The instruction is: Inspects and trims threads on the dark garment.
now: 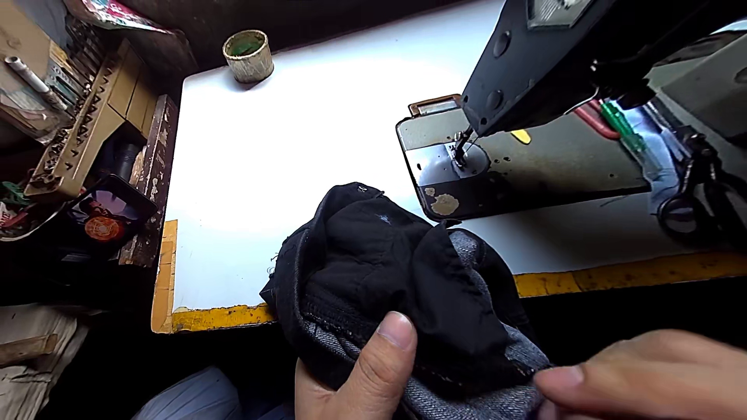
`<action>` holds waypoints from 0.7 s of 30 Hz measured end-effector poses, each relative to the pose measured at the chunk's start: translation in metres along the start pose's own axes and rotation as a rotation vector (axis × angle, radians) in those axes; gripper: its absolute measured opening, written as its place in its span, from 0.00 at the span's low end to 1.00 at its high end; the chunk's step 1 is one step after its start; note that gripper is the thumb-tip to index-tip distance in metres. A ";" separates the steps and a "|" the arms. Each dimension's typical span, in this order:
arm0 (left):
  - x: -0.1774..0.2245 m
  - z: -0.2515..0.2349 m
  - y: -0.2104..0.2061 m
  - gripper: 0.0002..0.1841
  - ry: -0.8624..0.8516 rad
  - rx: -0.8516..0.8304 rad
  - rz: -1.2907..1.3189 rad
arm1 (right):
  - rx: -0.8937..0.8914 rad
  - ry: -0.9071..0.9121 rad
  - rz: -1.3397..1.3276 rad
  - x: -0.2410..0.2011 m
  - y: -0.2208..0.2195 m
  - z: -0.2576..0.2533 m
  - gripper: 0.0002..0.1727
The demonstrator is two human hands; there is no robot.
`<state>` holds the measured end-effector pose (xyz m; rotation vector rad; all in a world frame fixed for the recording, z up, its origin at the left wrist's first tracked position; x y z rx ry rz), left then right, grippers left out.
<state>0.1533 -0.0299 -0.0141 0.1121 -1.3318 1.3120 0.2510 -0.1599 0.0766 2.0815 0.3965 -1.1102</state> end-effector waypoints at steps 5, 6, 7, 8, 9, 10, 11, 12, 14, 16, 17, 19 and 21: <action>0.000 0.003 -0.006 0.11 0.011 -0.006 0.032 | 0.028 -0.040 0.084 0.006 -0.006 0.000 0.12; 0.000 0.003 -0.008 0.10 0.007 -0.013 0.040 | 0.038 -0.056 0.102 0.008 -0.008 0.000 0.12; 0.001 0.004 -0.009 0.10 -0.004 -0.026 0.044 | 0.048 -0.067 0.108 0.009 -0.009 0.000 0.12; 0.002 0.005 -0.010 0.10 -0.016 -0.044 0.039 | 0.050 -0.069 0.105 0.009 -0.009 -0.001 0.11; 0.003 0.006 -0.012 0.10 -0.028 -0.061 0.029 | 0.040 -0.064 0.100 0.009 -0.010 -0.002 0.11; 0.004 0.006 -0.013 0.10 -0.039 -0.081 0.016 | 0.021 -0.052 0.091 0.009 -0.011 -0.004 0.10; 0.005 0.007 -0.014 0.11 -0.048 -0.101 0.002 | -0.004 -0.040 0.076 0.010 -0.011 -0.006 0.10; 0.007 0.008 -0.015 0.11 -0.058 -0.121 -0.011 | -0.030 -0.023 0.055 0.011 -0.012 -0.009 0.09; 0.009 0.010 -0.016 0.14 -0.080 -0.150 -0.067 | -0.042 0.027 0.012 0.015 -0.009 -0.014 0.09; 0.010 0.009 -0.015 0.18 -0.097 -0.170 -0.150 | 0.000 0.091 -0.016 0.013 -0.003 -0.017 0.11; 0.010 0.009 -0.014 0.19 -0.104 -0.183 -0.177 | 0.017 0.121 -0.023 0.008 0.002 -0.018 0.11; 0.011 0.008 -0.014 0.20 -0.103 -0.198 -0.215 | 0.056 0.163 -0.030 0.001 0.013 -0.022 0.11; 0.012 0.007 -0.013 0.21 -0.085 -0.204 -0.221 | 0.147 0.160 0.001 0.005 0.024 -0.030 0.09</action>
Point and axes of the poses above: each hand's wrist, its own z-axis away from the middle knuckle, its own y-axis out of the back of the hand, x = y × z, the point moved 9 cm from there along -z, towards the middle knuckle, and after that the axes turned 5 degrees about x, right-handed, at the moved point
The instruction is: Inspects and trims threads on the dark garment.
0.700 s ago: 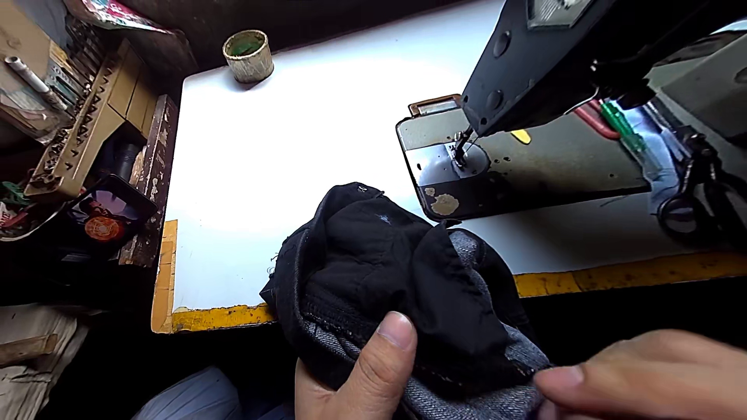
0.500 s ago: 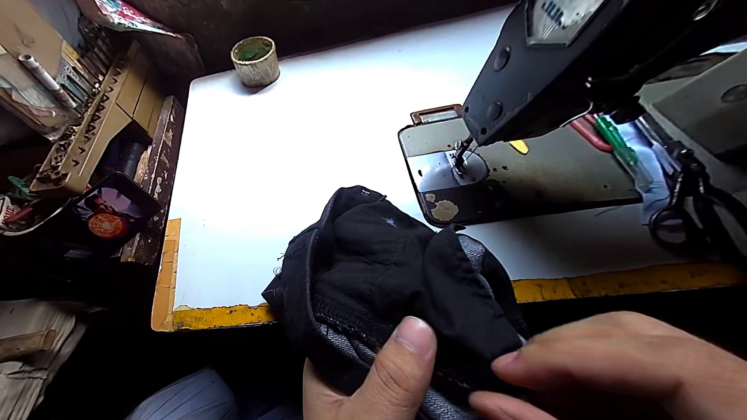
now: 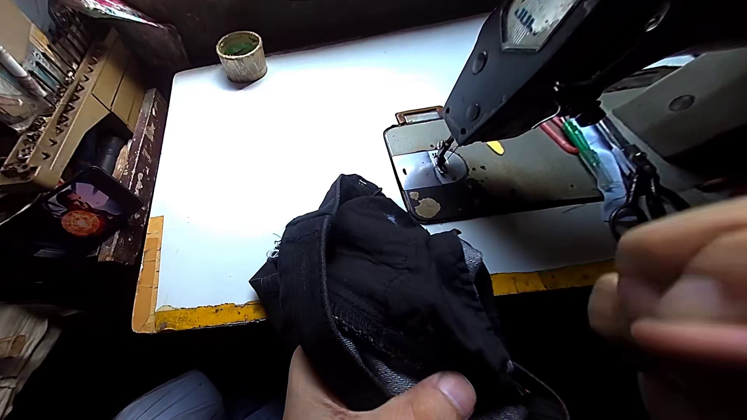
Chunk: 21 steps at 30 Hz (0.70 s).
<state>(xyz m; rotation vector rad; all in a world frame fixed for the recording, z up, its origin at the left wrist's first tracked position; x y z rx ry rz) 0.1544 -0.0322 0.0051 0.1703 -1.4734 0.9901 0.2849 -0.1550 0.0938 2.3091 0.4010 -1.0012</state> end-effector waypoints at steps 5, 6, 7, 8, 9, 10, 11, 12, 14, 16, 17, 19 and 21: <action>0.006 -0.005 0.005 0.15 0.022 -0.004 0.097 | -0.063 -0.102 0.066 0.032 -0.006 -0.002 0.08; 0.007 -0.006 0.006 0.15 0.028 0.003 0.130 | -0.116 -0.116 0.050 0.033 -0.011 0.003 0.10; 0.007 -0.007 0.007 0.14 0.036 0.010 0.168 | -0.177 -0.137 0.038 0.031 -0.015 0.008 0.12; 0.006 -0.008 0.007 0.14 0.046 0.016 0.205 | -0.222 -0.165 0.017 0.027 -0.019 0.013 0.14; 0.005 -0.008 0.007 0.13 0.061 0.020 0.236 | -0.260 -0.192 -0.003 0.024 -0.023 0.018 0.16; 0.003 -0.007 0.008 0.13 0.077 0.026 0.256 | -0.287 -0.215 -0.033 0.021 -0.027 0.021 0.17; 0.002 -0.008 0.008 0.12 0.086 0.027 0.267 | -0.297 -0.228 -0.064 0.020 -0.029 0.024 0.16; 0.001 -0.008 0.008 0.12 0.089 0.029 0.271 | -0.295 -0.237 -0.093 0.020 -0.032 0.025 0.14; 0.000 -0.007 0.009 0.10 0.088 0.033 0.284 | -0.283 -0.242 -0.164 0.022 -0.036 0.027 0.09; 0.001 -0.006 0.009 0.09 0.079 0.037 0.288 | -0.271 -0.249 -0.230 0.024 -0.037 0.028 0.08; 0.002 -0.006 0.010 0.09 0.073 0.043 0.288 | -0.270 -0.253 -0.247 0.025 -0.038 0.028 0.08; 0.006 -0.005 0.012 0.07 0.053 0.057 0.294 | -0.276 -0.265 -0.265 0.028 -0.038 0.029 0.08; 0.008 -0.005 0.013 0.08 0.039 0.067 0.301 | -0.289 -0.271 -0.283 0.031 -0.038 0.029 0.08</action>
Point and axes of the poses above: each hand's wrist, its own z-axis away from the middle knuckle, its own y-axis out of the back of the hand, x = y × z, the point moved 9 cm from there along -z, towards the middle knuckle, and after that the axes turned 5 degrees about x, right-handed, at the moved point
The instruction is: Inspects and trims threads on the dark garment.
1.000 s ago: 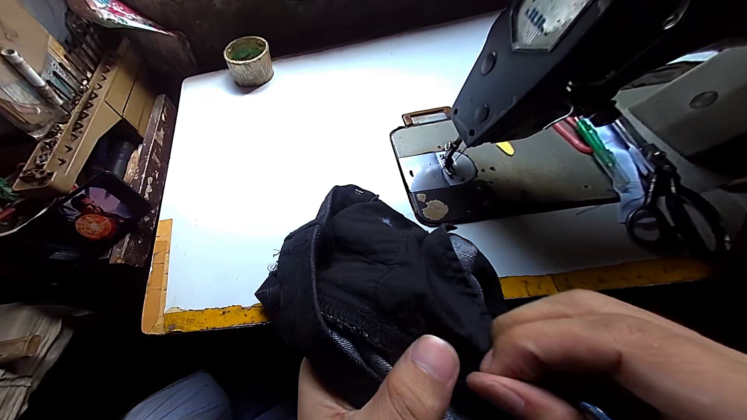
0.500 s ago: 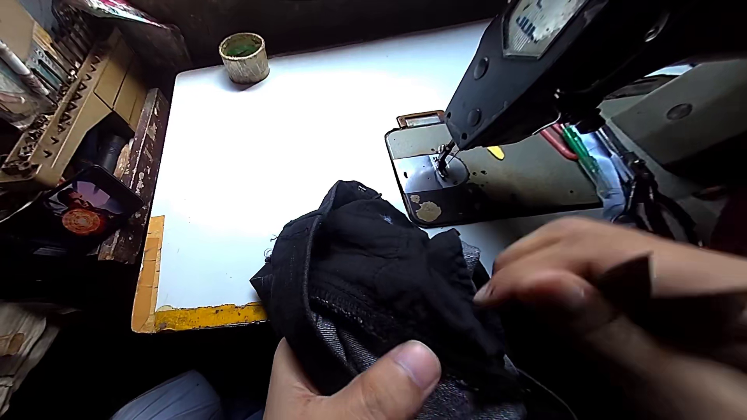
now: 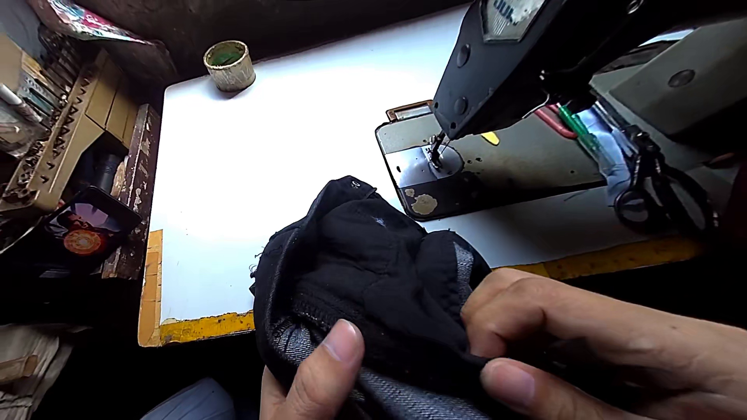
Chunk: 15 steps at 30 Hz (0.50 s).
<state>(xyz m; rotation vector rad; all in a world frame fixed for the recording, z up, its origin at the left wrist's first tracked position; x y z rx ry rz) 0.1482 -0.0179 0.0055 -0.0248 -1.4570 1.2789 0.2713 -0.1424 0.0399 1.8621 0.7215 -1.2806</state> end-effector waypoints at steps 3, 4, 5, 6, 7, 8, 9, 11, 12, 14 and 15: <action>0.001 -0.001 0.003 0.09 -0.002 0.040 0.023 | -0.020 0.011 -0.019 0.004 0.001 0.001 0.08; 0.001 -0.001 0.004 0.09 -0.001 0.059 0.017 | -0.024 0.010 -0.026 0.005 0.001 0.002 0.09; 0.000 0.000 0.005 0.09 0.004 0.071 0.013 | -0.026 0.004 -0.038 0.007 0.002 0.003 0.08; -0.001 0.000 0.006 0.09 0.009 0.073 0.010 | -0.024 -0.005 -0.057 0.009 0.003 0.004 0.08; -0.002 0.000 0.007 0.09 0.012 0.073 0.009 | -0.020 -0.018 -0.086 0.011 0.005 0.005 0.07; -0.002 0.000 0.008 0.10 0.012 0.066 0.016 | -0.018 -0.031 -0.120 0.013 0.006 0.005 0.06; -0.002 -0.001 0.008 0.11 0.010 0.047 0.026 | -0.022 -0.042 -0.157 0.016 0.007 0.005 0.05; -0.003 -0.005 0.010 0.15 0.018 -0.010 0.084 | -0.044 -0.047 -0.204 0.021 0.008 0.005 0.05; -0.005 -0.008 0.011 0.16 0.028 -0.034 0.129 | -0.057 -0.042 -0.201 0.023 0.007 0.005 0.06; -0.006 -0.011 0.015 0.15 0.046 -0.033 0.151 | -0.108 -0.013 -0.179 0.024 0.003 0.006 0.09; -0.007 -0.012 0.018 0.14 0.057 -0.025 0.128 | -0.148 0.002 -0.165 0.024 0.000 0.007 0.11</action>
Point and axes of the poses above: each hand's wrist, its own z-axis away from the middle knuckle, its own y-axis out of the back of the hand, x = y × z, the point moved 9 cm from there along -z, towards the middle knuckle, and after that the axes turned 5 degrees about x, right-handed, at the moved point
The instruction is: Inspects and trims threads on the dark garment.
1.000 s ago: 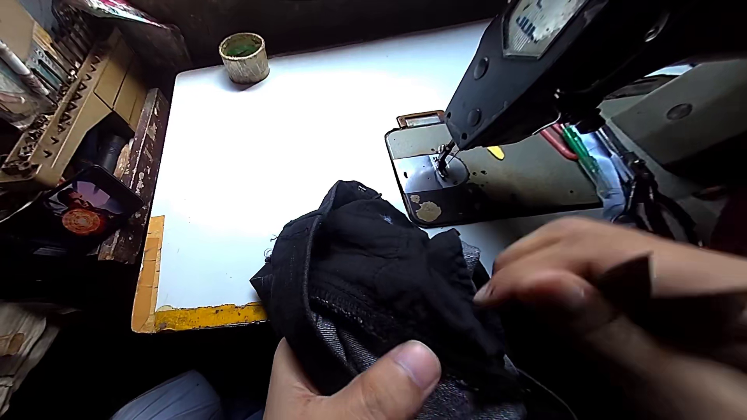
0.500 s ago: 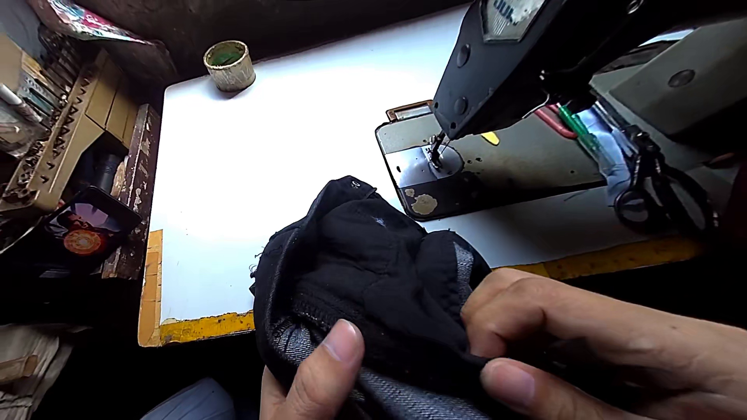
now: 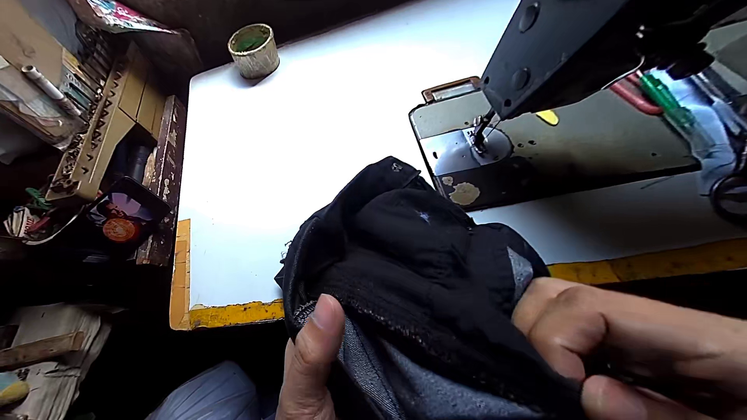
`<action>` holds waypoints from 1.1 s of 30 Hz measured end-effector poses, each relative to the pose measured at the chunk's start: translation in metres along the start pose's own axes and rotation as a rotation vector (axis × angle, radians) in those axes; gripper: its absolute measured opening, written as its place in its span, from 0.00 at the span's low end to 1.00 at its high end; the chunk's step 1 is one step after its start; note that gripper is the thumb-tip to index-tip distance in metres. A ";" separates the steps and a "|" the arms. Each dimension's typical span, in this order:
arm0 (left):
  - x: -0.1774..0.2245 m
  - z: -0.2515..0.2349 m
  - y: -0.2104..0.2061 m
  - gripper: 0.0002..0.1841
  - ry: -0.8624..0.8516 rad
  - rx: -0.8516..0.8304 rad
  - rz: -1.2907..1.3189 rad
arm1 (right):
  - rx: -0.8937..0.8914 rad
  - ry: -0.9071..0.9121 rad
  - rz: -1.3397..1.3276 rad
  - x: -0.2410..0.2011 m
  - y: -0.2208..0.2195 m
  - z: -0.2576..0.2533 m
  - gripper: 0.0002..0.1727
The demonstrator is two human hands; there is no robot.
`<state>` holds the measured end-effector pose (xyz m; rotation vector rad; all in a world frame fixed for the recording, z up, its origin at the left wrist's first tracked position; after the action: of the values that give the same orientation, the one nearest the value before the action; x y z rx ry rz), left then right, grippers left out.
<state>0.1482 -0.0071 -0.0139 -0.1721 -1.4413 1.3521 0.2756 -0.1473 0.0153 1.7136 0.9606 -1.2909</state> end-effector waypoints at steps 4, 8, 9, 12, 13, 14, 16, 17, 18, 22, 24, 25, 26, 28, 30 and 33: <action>-0.001 0.002 0.010 0.09 0.068 0.086 -0.108 | -0.027 -0.022 -0.016 0.005 -0.003 0.005 0.10; -0.001 0.006 0.012 0.10 0.035 0.121 -0.214 | 0.092 -0.059 -0.031 0.004 0.001 0.004 0.11; -0.002 0.007 0.011 0.10 0.024 0.114 -0.225 | 0.136 -0.065 0.002 0.000 0.001 0.004 0.13; -0.006 0.012 0.006 0.11 -0.001 0.096 -0.216 | 0.265 -0.082 0.127 -0.010 0.000 0.004 0.13; -0.008 0.013 0.005 0.11 -0.001 0.093 -0.205 | 0.280 -0.076 0.153 -0.012 -0.001 0.004 0.12; -0.010 0.015 0.004 0.11 0.000 0.092 -0.191 | 0.277 -0.066 0.176 -0.014 -0.002 0.005 0.10; -0.013 0.016 0.005 0.11 0.000 0.090 -0.173 | 0.250 -0.047 0.193 -0.016 -0.004 0.005 0.09; -0.013 0.017 0.005 0.11 -0.006 0.095 -0.170 | 0.238 -0.039 0.184 -0.015 -0.005 0.006 0.09; -0.014 0.018 0.006 0.11 -0.012 0.101 -0.166 | 0.229 -0.036 0.175 -0.014 -0.005 0.006 0.09; -0.015 0.020 0.006 0.13 -0.033 0.105 -0.172 | 0.265 -0.044 0.211 -0.011 -0.003 0.009 0.08; -0.012 0.020 0.003 0.13 -0.066 0.090 -0.206 | 0.352 -0.018 0.338 -0.018 0.001 0.015 0.06; -0.010 0.020 0.001 0.13 -0.092 0.084 -0.236 | 0.390 0.009 0.399 -0.025 0.002 0.017 0.08; -0.009 0.021 -0.002 0.13 -0.111 0.075 -0.258 | 0.403 0.042 0.441 -0.033 0.001 0.019 0.09; -0.009 0.024 -0.005 0.13 -0.141 0.065 -0.299 | 0.357 0.087 0.536 -0.050 -0.005 0.018 0.09; -0.011 0.027 -0.005 0.14 -0.157 0.067 -0.318 | 0.306 0.099 0.624 -0.058 -0.013 0.014 0.08; -0.010 0.029 -0.004 0.15 -0.208 0.061 -0.339 | 0.315 0.068 0.668 -0.061 -0.017 0.012 0.08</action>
<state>0.1328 -0.0329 -0.0090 0.2500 -1.5186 1.1563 0.2434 -0.1575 0.0696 2.0823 0.1675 -0.9631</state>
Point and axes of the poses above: each hand's wrist, its own z-axis away from the middle knuckle, its own y-axis out of the back of the hand, x = y × z, the point moved 9 cm from there along -z, towards the middle knuckle, and after that the axes turned 5 degrees about x, right-handed, at the moved point
